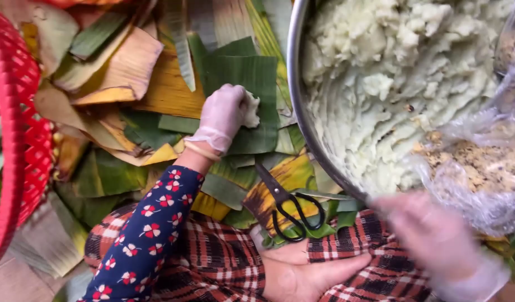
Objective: Portioning mashed dough onto banana leaves, adding filling, and folding the leaves to wrap the dough balls.
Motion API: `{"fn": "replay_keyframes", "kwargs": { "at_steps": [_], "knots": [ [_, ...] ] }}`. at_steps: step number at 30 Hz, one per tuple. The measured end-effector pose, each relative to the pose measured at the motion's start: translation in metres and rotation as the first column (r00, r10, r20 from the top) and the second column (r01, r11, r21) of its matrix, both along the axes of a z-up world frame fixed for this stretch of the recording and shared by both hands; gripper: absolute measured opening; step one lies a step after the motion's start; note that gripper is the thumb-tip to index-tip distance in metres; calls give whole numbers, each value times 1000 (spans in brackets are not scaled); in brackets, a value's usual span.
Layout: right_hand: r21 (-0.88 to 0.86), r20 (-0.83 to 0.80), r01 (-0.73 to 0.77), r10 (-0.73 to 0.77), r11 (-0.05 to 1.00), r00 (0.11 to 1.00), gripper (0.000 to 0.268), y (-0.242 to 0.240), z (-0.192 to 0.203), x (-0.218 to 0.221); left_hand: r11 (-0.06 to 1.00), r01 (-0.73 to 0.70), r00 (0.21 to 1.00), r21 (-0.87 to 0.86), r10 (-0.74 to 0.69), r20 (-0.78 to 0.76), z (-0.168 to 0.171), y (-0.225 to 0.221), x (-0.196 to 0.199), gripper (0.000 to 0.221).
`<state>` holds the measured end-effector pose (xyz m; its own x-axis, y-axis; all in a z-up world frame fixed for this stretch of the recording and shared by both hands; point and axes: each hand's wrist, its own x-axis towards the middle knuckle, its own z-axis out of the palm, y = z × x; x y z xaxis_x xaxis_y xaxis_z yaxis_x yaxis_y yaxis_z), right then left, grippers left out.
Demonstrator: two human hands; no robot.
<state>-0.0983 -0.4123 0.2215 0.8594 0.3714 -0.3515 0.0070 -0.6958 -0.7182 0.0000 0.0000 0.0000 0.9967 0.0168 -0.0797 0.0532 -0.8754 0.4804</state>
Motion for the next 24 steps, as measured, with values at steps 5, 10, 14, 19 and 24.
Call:
{"fn": "replay_keyframes", "kwargs": {
  "at_steps": [5, 10, 14, 19, 24],
  "knots": [
    [-740, -84, -140, 117, 657, 990, 43, -121, -54, 142, 997, -25, 998, -73, 29, 51, 14, -5, -9, 4],
    [-832, -377, -371, 70, 412, 924, 53, -134, -96, 138, 953, -42, 987, -301, -7, -159, 86, -12, -14, 18],
    [-833, -479, -467, 34, 296, 877, 45, -102, -77, 135, 954, -94, 969, -285, 22, -247, 102, 8, -24, 27],
    [-866, -457, -489, 235, 99, 858, 27, -75, -71, 117, 991, -24, 1000, -132, 24, -1, 96, 32, -32, 44],
    [-846, -419, -446, 152, 293, 895, 23, -136, -75, 146, 988, 36, 998, 150, -44, 54, 45, -9, -23, 22]
  ]
}}
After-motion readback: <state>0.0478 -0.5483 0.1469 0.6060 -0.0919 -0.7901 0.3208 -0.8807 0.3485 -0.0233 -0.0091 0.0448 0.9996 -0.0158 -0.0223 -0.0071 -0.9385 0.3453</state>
